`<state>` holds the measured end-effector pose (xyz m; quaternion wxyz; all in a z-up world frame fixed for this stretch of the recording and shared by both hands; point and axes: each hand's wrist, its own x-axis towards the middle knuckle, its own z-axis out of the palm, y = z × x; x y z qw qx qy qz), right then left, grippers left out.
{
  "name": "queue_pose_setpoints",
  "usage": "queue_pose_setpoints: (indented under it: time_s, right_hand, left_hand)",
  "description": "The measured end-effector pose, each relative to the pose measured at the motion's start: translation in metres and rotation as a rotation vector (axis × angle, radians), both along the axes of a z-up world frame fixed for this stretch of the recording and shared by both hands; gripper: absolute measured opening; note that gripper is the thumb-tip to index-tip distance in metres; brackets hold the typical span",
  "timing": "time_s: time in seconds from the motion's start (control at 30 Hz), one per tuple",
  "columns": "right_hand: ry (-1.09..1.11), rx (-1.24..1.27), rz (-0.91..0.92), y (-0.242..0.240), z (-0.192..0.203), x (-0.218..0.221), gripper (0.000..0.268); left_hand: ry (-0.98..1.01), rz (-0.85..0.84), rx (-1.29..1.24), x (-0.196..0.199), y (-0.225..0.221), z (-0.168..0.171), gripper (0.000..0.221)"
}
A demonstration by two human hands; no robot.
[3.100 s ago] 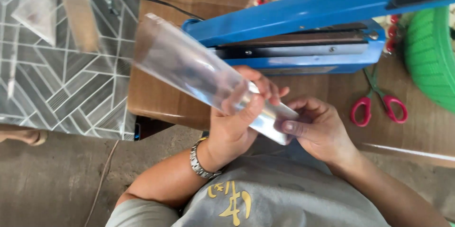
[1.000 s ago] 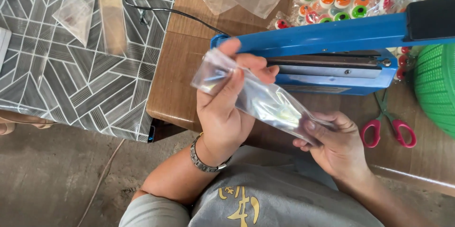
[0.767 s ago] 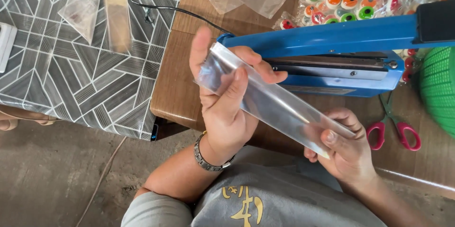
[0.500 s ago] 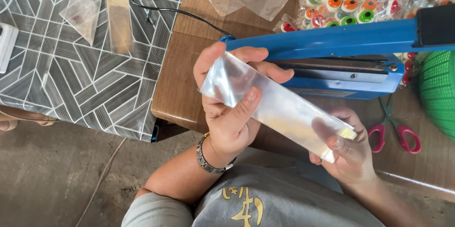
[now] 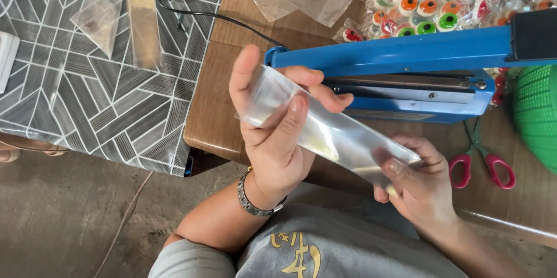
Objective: Manually placing small candies into plastic bags, sealing them with a heat sealer, and trimming the excess plastic with scissors.
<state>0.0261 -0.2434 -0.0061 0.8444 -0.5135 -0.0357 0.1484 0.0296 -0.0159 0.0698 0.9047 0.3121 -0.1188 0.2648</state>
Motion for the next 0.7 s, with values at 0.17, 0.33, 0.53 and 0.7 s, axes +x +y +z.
queue_pose_setpoints:
  time_s: [0.17, 0.33, 0.53, 0.7]
  right_hand:
    - [0.045, 0.116, 0.020, -0.003, 0.004, 0.006, 0.039]
    - [0.105, 0.076, 0.002, -0.005, -0.001, 0.001, 0.024]
    - [-0.099, 0.237, 0.150, -0.005, -0.008, 0.006, 0.033]
    - [-0.063, 0.214, 0.118, 0.003, 0.003, 0.009, 0.039]
  left_hand:
    - [0.017, 0.036, -0.058, 0.003, 0.001, 0.001, 0.075]
    - [-0.076, 0.096, 0.060, 0.004, 0.001, 0.000, 0.044]
    - [-0.097, 0.086, 0.045, 0.002, 0.002, 0.000, 0.047]
    - [-0.113, 0.047, 0.087, 0.000, 0.003, 0.000, 0.046]
